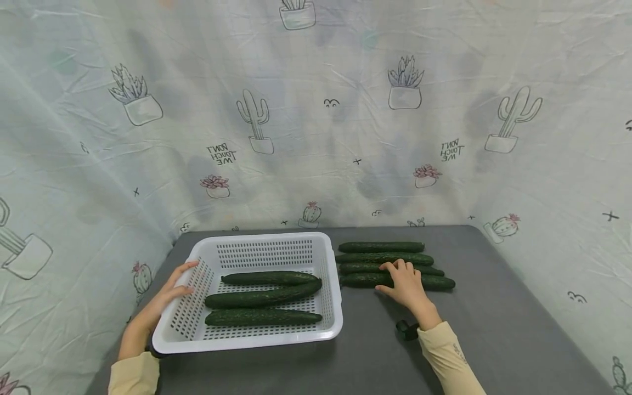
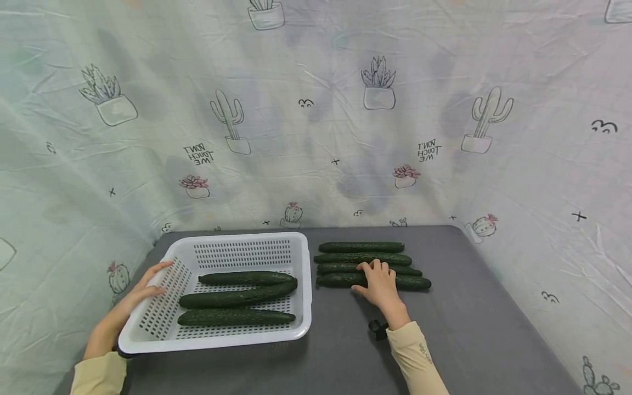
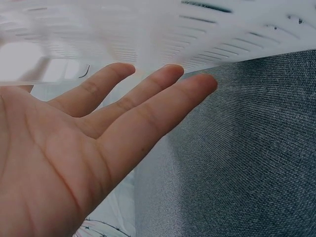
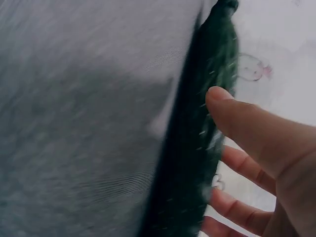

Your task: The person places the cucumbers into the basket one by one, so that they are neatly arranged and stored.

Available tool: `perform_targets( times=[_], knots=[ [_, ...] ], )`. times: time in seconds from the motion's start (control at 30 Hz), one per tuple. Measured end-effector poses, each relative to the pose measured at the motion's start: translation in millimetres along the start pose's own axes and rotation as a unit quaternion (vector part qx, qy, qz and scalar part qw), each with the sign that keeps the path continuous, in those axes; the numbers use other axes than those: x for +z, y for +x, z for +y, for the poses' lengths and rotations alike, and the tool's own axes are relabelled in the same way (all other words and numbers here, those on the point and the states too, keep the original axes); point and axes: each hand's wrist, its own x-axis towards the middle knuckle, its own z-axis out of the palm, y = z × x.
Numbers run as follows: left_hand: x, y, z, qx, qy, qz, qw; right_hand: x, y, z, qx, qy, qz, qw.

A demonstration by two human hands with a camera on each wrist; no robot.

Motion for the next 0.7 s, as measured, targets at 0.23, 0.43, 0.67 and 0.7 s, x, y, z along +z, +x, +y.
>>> perform_targets(
  times=[0.23, 0.43, 0.67, 0.7],
  knots=[
    [-0.2, -0.4, 0.0, 0.003, 0.007, -0.002, 1.0000, 7.2, 0.9, 11.2, -0.001, 0.020, -0.005, 0.9998],
    [-1.0, 1.8, 0.7, 0.007, 0.009, -0.006, 0.9999, 10.8, 1.2, 16.8, -0.008, 0.013, 0.009, 0.9998],
    [-0.9, 1.5, 1.8, 0.004, 0.017, -0.003, 0.9998, 14.5, 1.9, 21.2, -0.025, 0.004, 0.019, 0.9995],
    [-0.7, 0.9, 2.0, 0.002, 0.019, -0.001, 0.9998, 14.7, 1.7, 21.5, -0.030, 0.004, 0.020, 0.9994]
  ],
)
